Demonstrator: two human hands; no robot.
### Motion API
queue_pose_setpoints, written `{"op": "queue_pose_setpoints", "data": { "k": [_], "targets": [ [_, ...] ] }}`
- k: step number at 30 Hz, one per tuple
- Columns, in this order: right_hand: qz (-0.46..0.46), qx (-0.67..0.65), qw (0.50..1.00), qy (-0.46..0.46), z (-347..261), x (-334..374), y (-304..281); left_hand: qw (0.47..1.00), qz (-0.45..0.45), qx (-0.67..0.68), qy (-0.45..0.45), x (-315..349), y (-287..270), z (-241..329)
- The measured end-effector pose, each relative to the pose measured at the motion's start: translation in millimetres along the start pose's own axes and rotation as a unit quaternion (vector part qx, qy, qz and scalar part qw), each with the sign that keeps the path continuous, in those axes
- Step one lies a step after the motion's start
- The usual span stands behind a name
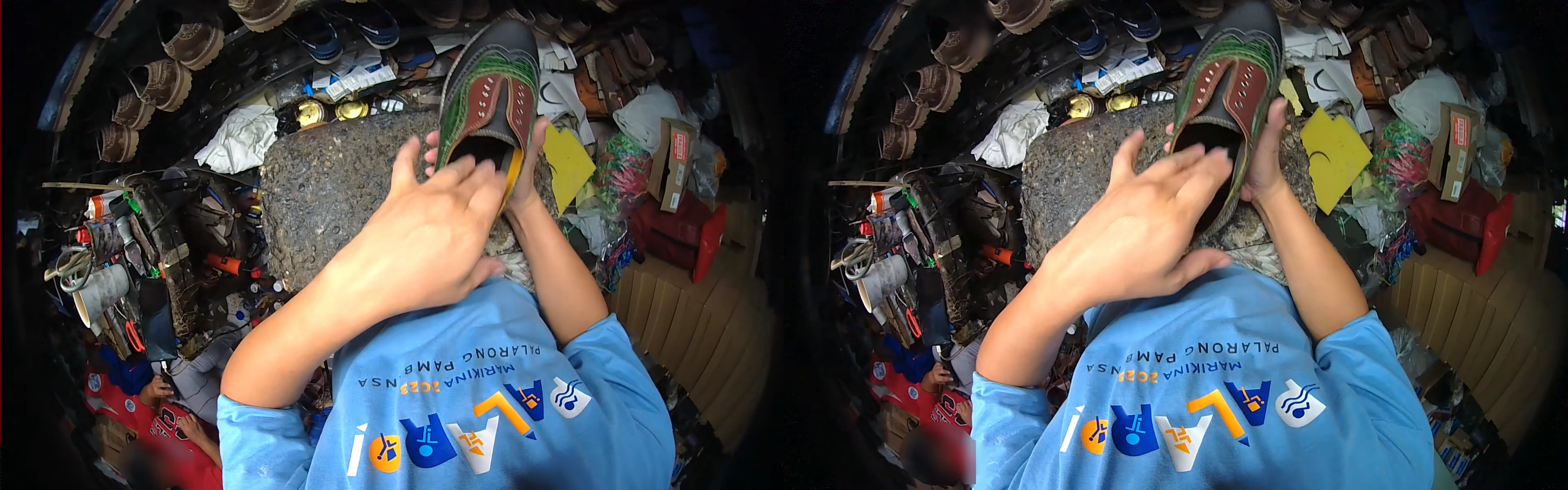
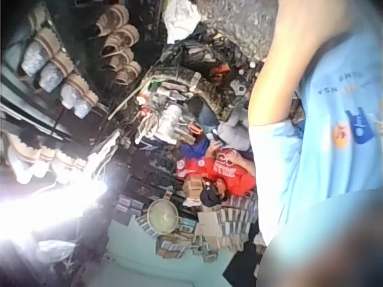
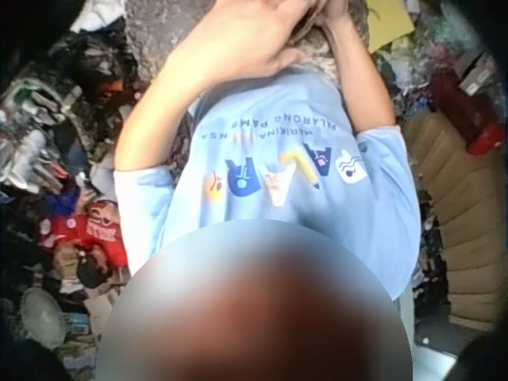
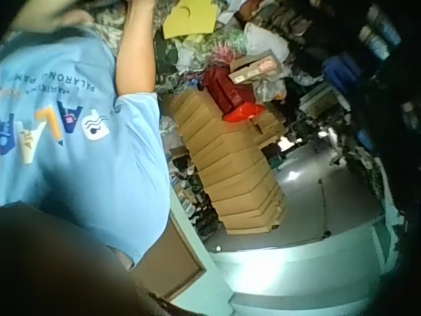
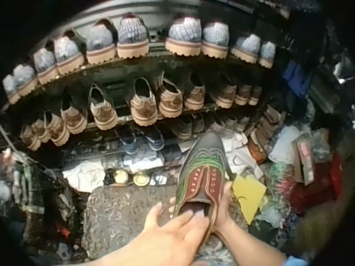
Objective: Apply and secure an insole inside a shoe during the manufacturing process.
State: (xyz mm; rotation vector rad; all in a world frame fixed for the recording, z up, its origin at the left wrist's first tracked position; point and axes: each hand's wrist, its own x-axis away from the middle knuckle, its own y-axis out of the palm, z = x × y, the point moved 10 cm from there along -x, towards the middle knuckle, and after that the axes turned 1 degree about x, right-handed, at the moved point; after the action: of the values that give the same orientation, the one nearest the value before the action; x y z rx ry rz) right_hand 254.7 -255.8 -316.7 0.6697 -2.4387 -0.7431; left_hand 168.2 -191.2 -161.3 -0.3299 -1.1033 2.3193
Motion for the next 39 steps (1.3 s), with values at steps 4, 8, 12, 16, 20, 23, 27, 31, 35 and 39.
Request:
{"op": "queue_pose_setpoints", "data": {
  "k": [4, 8, 12, 16, 20, 23, 27, 31, 35, 39],
  "targets": [
    [0.082, 0.019, 0.995, -0.055, -18, 7, 21, 0.977, 0.164, -0.119, -0.062, -28, -10, -10],
    [0.073, 0.041, 0.992, -0.091, -25, 5, 13, 0.978, -0.095, -0.051, -0.178, -53, 25, -31],
    [0.058, 0.023, 0.994, -0.089, -19, 4, 17, 0.975, -0.094, -0.067, -0.192, -54, 15, -36],
    [0.046, 0.004, 0.995, -0.092, -19, 10, 21, 0.974, -0.086, -0.036, -0.206, -54, 17, -39],
    [0.035, -0.008, 0.995, -0.097, -18, 12, 24, 0.981, 0.001, -0.092, -0.169, -47, 13, -35],
    [0.015, -0.011, 0.996, -0.089, -18, 15, 26, 0.982, -0.048, -0.103, -0.148, -36, 18, -33],
    [0.004, -0.003, 0.998, -0.065, -3, 9, 9, 0.983, -0.063, -0.146, -0.088, -17, 22, -17],
    [0.012, -0.025, 0.998, -0.064, 6, 1, -2, 0.984, -0.1, -0.141, -0.041, -5, 27, -5],
    [0.028, 0.019, 0.997, -0.071, -8, 4, 22, 0.982, -0.033, -0.118, -0.145, -28, 10, -16],
    [-0.016, -0.034, 0.998, -0.049, 11, 3, 1, 0.978, -0.075, -0.114, -0.159, -11, 26, -5]
  ]
}}
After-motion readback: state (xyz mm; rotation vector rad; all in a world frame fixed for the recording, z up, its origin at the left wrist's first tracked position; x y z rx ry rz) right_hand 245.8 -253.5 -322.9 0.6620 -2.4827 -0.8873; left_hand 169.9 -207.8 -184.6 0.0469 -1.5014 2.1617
